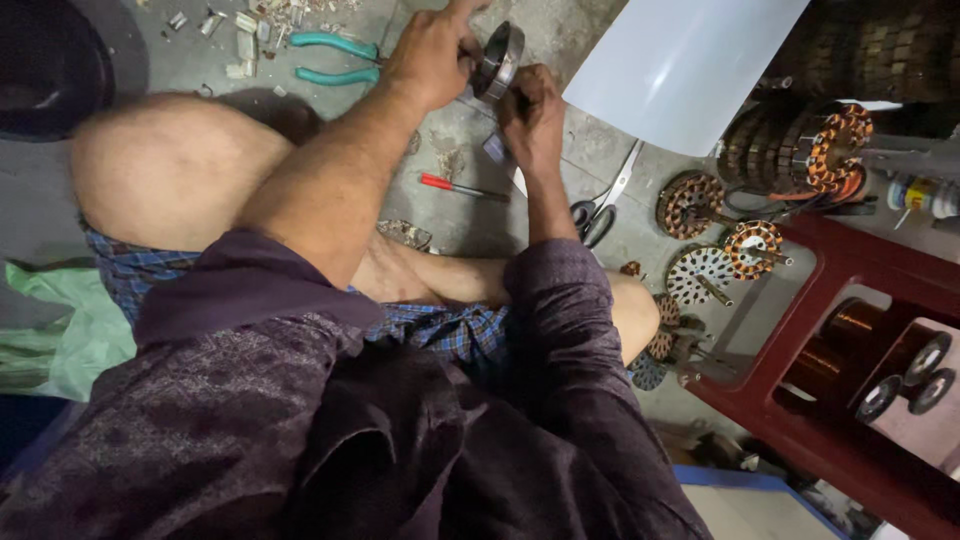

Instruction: The person measures and marks a white strip with a ruler and marker, cuts it with scissors, folds it into a small ring, and inserts it into a circular metal component. The person repeats this process with additional strips and components.

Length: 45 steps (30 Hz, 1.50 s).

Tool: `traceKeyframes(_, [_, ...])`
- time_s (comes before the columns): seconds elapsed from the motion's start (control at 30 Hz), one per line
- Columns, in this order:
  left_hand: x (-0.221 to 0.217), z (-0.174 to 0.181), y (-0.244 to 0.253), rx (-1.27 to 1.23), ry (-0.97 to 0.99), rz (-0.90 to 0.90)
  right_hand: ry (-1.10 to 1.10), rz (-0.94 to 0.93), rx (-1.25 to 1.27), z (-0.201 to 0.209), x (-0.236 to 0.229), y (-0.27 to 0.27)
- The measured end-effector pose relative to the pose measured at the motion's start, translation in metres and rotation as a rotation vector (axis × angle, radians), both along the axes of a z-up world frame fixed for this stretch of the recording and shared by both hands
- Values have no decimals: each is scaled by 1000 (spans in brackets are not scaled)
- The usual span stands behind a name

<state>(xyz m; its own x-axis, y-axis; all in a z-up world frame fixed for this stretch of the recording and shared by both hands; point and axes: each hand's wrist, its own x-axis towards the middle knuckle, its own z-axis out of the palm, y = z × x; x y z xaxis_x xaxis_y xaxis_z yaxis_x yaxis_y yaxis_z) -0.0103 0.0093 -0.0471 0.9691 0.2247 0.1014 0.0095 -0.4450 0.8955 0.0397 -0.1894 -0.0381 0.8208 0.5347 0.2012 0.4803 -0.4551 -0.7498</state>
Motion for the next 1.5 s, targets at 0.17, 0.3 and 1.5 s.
traceKeyframes(0.17, [-4,15,3,140,14,-40,-85,46,-74,9,-3,4])
traceKeyframes(0.3, [-1,14,1,283,12,-76,-119,58,-132,10,-2,3])
traceKeyframes(1.5, [-7,-17,6,689,-229,-87,-218,64,-101,-7,2,-16])
